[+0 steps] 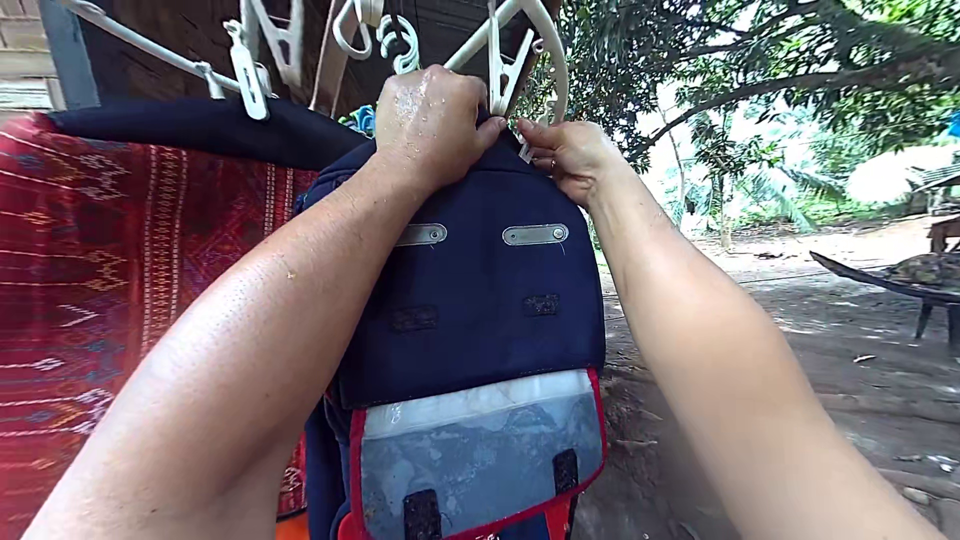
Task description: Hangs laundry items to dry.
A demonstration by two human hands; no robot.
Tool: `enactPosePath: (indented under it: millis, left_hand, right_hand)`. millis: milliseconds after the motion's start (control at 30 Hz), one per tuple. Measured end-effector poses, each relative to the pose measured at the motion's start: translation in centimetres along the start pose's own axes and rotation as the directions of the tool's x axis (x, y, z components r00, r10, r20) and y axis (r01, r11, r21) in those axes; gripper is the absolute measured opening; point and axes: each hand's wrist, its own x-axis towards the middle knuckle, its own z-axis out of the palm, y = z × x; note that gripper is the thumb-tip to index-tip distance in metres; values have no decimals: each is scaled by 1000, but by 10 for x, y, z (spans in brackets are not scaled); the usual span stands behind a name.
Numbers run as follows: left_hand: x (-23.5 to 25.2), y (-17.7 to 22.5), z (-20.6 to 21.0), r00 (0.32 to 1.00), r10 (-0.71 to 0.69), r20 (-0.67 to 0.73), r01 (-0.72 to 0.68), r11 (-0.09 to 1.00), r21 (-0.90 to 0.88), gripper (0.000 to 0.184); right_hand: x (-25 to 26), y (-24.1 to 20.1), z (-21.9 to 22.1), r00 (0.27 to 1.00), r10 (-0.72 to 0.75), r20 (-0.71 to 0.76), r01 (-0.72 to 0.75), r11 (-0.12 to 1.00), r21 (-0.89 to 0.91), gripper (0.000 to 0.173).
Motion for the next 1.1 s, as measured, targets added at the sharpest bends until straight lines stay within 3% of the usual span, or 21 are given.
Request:
enactPosePath:
  millis: [300,533,700,867,1100]
  left_hand:
    - [-8,1,20,999,5,-49,-5,1000,-7,47]
    - [-10,-1,32,997,36,-64,-37,999,-7,47]
    - [-13,-3,31,998,23,-54,-23,1000,-3,47]
    - [-14,-3,23,999,11,-52,-11,1000,12,46]
    - [-18,3,6,999,-24,-21,25,1000,6,48]
  right_hand:
    - [1,10,-4,999,-25,-26,24,999,-21,11]
    - [-1,16,-8,998,42,-36,-46,993,-111,25]
    - [-4,18,-3,999,7,-32,-14,981,-194,30]
    - [-16,-1,0,990,1,-144,-47,946,-320,43]
    - [-19,-9,5,990,-17,-139,-29,945,-326,32]
